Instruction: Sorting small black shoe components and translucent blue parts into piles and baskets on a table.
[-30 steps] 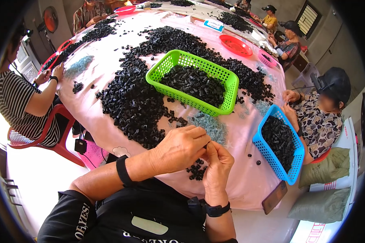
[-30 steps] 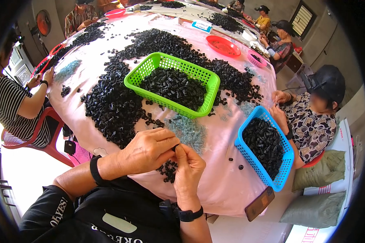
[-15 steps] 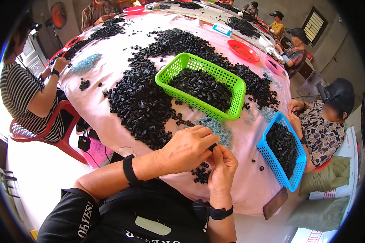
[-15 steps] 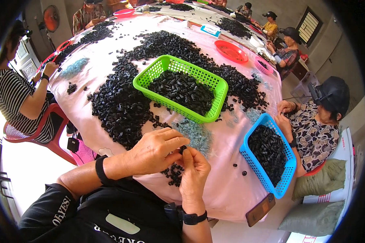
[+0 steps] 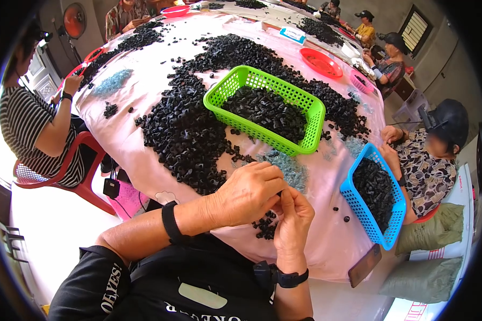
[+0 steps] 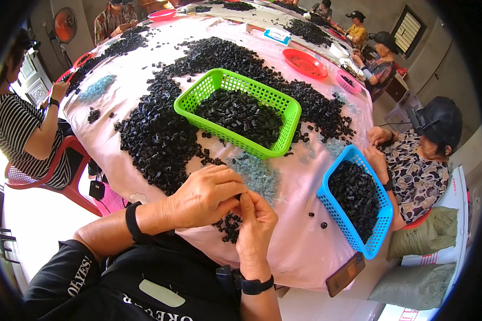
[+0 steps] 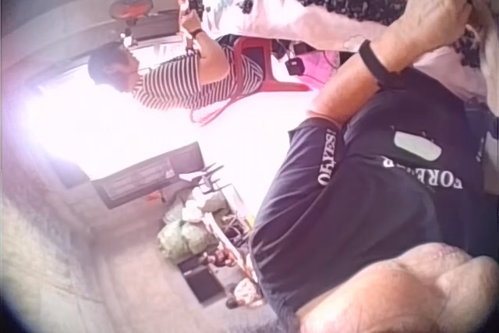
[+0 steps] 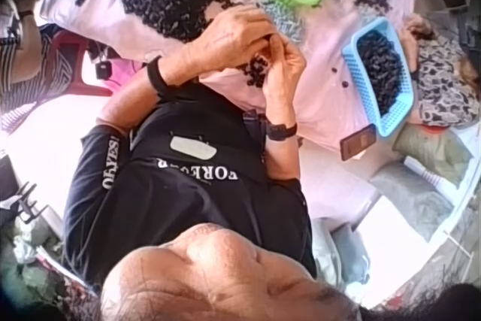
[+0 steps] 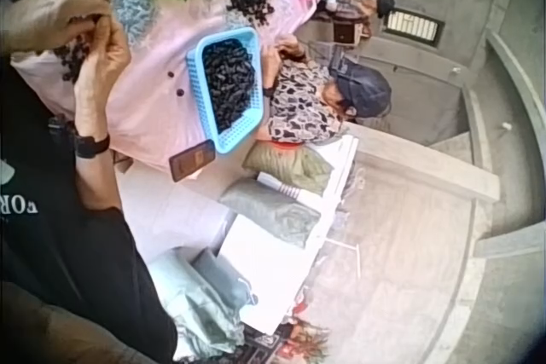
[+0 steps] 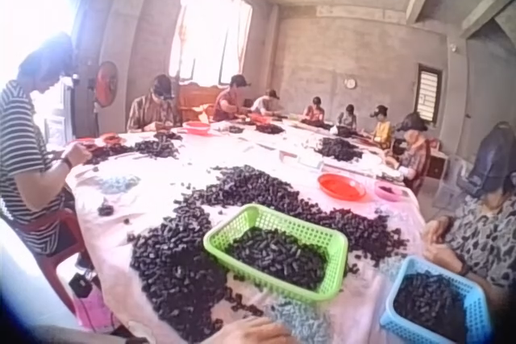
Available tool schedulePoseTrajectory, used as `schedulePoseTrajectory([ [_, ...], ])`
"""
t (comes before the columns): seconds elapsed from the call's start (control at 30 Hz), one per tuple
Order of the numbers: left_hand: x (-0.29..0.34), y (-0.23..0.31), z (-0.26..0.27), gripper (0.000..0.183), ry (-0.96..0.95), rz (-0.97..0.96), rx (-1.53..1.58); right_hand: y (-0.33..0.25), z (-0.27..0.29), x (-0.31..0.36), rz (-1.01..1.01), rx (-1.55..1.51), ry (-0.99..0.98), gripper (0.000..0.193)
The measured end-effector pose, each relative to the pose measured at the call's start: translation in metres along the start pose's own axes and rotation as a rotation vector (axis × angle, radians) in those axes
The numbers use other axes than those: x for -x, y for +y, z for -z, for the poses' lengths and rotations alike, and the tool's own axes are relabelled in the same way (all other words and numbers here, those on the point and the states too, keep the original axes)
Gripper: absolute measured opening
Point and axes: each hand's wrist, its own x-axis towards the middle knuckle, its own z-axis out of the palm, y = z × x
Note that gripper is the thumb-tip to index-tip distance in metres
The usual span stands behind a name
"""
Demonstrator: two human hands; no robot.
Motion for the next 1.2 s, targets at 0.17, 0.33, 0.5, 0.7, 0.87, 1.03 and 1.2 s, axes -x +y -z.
schedulePoseTrajectory([
  [0.17, -0.006, -0.009, 0.016, 0.030, 0.008, 0.121, 0.086, 0.001, 0.002, 0.001, 0.038, 0.032, 0.007, 0.015],
  [0.33, 0.000, -0.060, 0.045, 0.009, -0.063, 0.235, -0.117, -0.010, 0.000, -0.001, -0.017, 0.009, 0.019, 0.015],
  [0.5, 0.023, -0.081, 0.043, 0.007, -0.249, 0.363, -0.265, -0.006, 0.000, -0.001, -0.022, 0.014, 0.007, 0.015],
  [0.7, 0.029, -0.081, 0.034, 0.007, -0.448, 0.343, -0.449, -0.005, 0.000, -0.002, -0.025, 0.016, -0.003, 0.015],
  [0.87, 0.024, -0.077, 0.028, 0.006, -0.544, 0.446, -0.505, -0.005, 0.001, -0.003, -0.030, 0.013, -0.026, 0.015],
  [1.03, 0.030, -0.079, 0.016, 0.003, -0.509, 0.368, -0.521, -0.004, 0.001, -0.002, -0.025, 0.004, -0.039, 0.015],
  [1.2, 0.025, -0.066, 0.017, 0.005, -0.414, 0.349, -0.461, 0.000, 0.001, -0.003, -0.045, 0.024, -0.031, 0.015],
])
